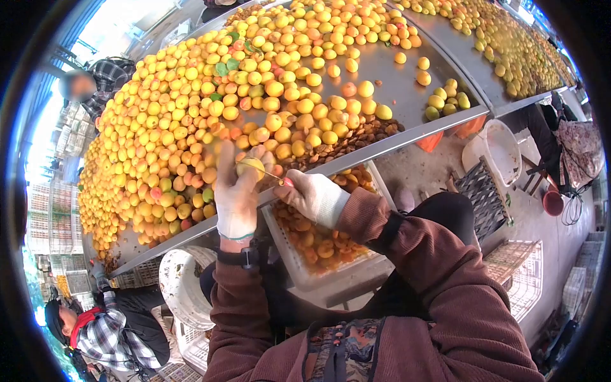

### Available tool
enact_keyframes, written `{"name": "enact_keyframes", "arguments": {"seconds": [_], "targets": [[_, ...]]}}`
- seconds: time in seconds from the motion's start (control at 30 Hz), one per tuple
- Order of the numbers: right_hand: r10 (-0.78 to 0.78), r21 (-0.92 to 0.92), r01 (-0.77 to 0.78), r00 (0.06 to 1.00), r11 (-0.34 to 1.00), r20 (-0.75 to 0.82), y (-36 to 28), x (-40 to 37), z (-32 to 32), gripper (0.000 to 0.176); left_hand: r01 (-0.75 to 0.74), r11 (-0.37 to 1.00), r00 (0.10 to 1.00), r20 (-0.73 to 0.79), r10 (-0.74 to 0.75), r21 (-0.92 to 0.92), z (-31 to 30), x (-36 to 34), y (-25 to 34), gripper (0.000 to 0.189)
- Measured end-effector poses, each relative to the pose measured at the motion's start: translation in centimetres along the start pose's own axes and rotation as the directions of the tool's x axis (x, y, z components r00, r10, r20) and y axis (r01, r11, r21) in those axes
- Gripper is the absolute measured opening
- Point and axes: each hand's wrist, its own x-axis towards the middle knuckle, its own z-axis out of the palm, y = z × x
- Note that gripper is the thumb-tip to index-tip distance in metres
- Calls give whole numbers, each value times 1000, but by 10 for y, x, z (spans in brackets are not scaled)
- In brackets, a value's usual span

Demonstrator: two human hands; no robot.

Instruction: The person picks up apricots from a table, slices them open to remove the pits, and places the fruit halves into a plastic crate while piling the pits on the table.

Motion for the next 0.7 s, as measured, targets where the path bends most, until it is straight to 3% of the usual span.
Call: {"name": "enact_keyframes", "arguments": {"seconds": [0.03,0.07,0.13,0.17,0.23,0.27,0.33,0.37,0.43,0.47,0.5,0.57,0.6,0.7], "targets": [[-2,0,2,1000,1000,0,1,0,-1,33,-104,973,994,-7,107,207,-1,2,-2,88],[-3,-35,4,1000,999,17,2,1,-2,33,-106,973,994,-7,110,207,-4,4,-4,88],[-4,-69,7,999,998,37,3,1,-2,33,-338,728,937,139,320,597,-8,6,-5,88],[-29,-26,29,999,999,15,3,0,0,32,-336,728,937,138,320,598,-8,4,-6,88],[-53,15,53,999,998,-9,5,-2,4,32,-179,980,981,-53,184,92,7,1,5,86],[-62,37,64,997,997,-47,9,-3,8,32,-180,979,981,-52,185,91,7,0,8,86],[-72,55,77,994,996,-86,14,-2,10,32,230,968,971,-41,-234,-98,4,-1,13,84],[-76,28,79,994,997,-79,16,-1,8,31,224,969,973,-42,-229,-101,1,2,10,84],[-79,3,79,994,997,-70,16,1,9,31,45,999,999,-16,-45,21,-4,6,3,84],[-48,21,49,997,999,-56,15,2,10,31,-81,952,996,3,84,296,-5,4,0,88],[-16,40,17,999,999,-42,14,2,11,32,-76,951,997,-1,80,298,-7,3,-1,88],[-30,47,31,999,998,-15,8,0,7,33,-279,773,956,90,279,570,-11,2,-5,95],[-47,54,47,999,997,7,5,-1,5,35,-303,694,946,117,303,653,-11,0,-2,98],[-16,17,16,1000,1000,23,4,-2,5,38,-293,688,950,118,291,664,-10,-4,-2,98]]}}
